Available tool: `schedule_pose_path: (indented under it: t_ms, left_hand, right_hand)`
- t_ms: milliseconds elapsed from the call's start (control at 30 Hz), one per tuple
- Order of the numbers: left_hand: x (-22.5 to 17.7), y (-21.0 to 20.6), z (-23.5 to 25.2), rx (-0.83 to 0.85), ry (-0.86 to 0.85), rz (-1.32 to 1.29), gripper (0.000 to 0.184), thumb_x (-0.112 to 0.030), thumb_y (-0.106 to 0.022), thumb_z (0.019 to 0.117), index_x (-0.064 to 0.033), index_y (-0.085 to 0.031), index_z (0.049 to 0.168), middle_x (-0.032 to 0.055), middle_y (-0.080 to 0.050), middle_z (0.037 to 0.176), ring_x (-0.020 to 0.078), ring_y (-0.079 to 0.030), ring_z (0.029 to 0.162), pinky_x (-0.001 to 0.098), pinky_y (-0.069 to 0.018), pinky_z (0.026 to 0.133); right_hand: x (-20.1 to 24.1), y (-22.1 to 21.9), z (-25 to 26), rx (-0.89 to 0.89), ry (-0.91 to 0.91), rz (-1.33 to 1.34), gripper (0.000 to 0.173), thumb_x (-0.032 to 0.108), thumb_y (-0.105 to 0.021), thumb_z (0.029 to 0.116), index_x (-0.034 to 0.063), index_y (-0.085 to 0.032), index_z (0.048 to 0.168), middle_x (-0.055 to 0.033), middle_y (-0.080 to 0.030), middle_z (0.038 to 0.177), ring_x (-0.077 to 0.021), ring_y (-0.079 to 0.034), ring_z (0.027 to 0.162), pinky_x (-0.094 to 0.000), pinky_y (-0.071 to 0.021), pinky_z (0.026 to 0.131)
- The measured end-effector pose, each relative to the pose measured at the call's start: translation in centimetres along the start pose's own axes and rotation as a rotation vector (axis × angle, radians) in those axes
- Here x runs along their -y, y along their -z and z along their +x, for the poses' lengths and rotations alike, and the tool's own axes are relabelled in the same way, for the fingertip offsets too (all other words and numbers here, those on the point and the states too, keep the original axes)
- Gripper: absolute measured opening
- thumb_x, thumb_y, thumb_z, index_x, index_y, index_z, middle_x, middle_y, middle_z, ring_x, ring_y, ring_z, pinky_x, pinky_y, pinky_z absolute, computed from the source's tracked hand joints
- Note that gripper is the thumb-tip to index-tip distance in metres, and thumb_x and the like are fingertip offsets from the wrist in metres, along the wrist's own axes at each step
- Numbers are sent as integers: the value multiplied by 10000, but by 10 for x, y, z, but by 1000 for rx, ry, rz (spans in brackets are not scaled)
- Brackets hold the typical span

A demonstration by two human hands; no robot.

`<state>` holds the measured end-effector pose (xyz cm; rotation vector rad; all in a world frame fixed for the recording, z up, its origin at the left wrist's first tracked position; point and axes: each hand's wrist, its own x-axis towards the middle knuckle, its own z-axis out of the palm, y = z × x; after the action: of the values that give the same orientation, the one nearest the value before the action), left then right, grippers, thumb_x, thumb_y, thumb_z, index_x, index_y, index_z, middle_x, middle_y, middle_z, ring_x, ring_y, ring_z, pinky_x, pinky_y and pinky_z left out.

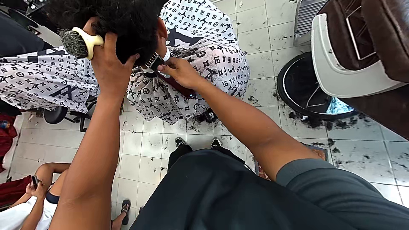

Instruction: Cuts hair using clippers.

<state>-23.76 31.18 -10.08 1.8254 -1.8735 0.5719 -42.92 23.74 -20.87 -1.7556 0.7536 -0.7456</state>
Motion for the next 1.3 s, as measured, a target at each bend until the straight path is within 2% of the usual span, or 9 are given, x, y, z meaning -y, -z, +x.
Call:
schedule_pose_path:
  t_ms: [100, 233, 367, 500, 633, 800, 933, 1067, 1300]
  left_hand:
    - [-1, -1, 0, 5, 11, -7, 627, -398, -770, 871, -24, -606, 1347, 347, -480, 1457, 503, -495, 1333, 580, -397, 1093]
    - [0, -2, 0, -3, 15, -6, 629, -403, -773, 866, -38, -606, 1350, 359, -490, 1436, 519, -516, 1296, 598, -412, 1063]
    - [-1, -2, -1, -17, 7, -21, 633, -392, -781, 861, -39, -607, 1356, 350, -477, 1459, 506, -496, 1331, 578, -400, 1089]
    - [2, -2, -2, -18, 8, -13, 631, -399, -784, 859, -50, -611, 1356, 338, -463, 1480, 481, -476, 1362, 556, -381, 1118]
    - [1, -2, -2, -15, 20, -21, 631, -377, -790, 857, -43, -606, 1360, 344, -466, 1476, 491, -489, 1349, 573, -400, 1098]
    - [-2, 2, -3, 30, 64, 4, 630, -398, -766, 875, -47, -599, 1371, 368, -530, 1373, 532, -540, 1253, 617, -426, 1033]
    - [-2, 0, -5, 10, 54, -20, 637, -391, -778, 865, -40, -602, 1367, 369, -501, 1413, 530, -522, 1281, 600, -422, 1049]
    - [-2, 2, -6, 37, 67, -31, 632, -386, -773, 874, -65, -593, 1388, 348, -482, 1450, 508, -501, 1320, 582, -402, 1087]
    - [3, -1, -11, 1, 22, -64, 613, -356, -783, 870, -38, -606, 1363, 338, -461, 1484, 492, -478, 1358, 567, -393, 1109]
  right_hand:
    - [2, 2, -3, 18, 78, 16, 436, 394, -561, 1051, 3, -628, 1234, -123, -698, 1000, -193, -670, 902, -422, -534, 876]
    - [3, 13, 2, 16, -91, -116, 484, 461, -541, 1050, -8, -657, 1036, -124, -636, 884, -236, -624, 818, -470, -498, 781]
    - [-1, 13, 3, 10, 50, -30, 426, 406, -556, 1052, 12, -648, 1184, -109, -689, 977, -179, -659, 887, -405, -524, 862]
    - [2, 16, 5, 18, -67, -133, 490, 473, -554, 1042, -1, -664, 1104, -129, -671, 934, -243, -657, 866, -477, -518, 819]
    - [3, 13, 3, 20, 73, -57, 437, 411, -559, 1050, 11, -646, 1205, -115, -702, 991, -186, -671, 894, -409, -533, 870]
    - [6, 19, 6, 37, -55, -177, 494, 477, -542, 1045, -1, -663, 1057, -120, -650, 893, -241, -641, 837, -477, -507, 793]
    - [5, 15, 2, 51, 55, -69, 440, 414, -548, 1056, 10, -643, 1201, -106, -686, 979, -175, -653, 870, -397, -526, 849]
    - [6, 15, 4, 42, -60, -148, 486, 461, -542, 1050, -7, -653, 1121, -137, -664, 942, -243, -651, 870, -479, -517, 829]
    - [6, 21, 1, 59, -2, -183, 460, 441, -547, 1052, -1, -663, 1103, -123, -670, 922, -224, -653, 846, -457, -521, 818]
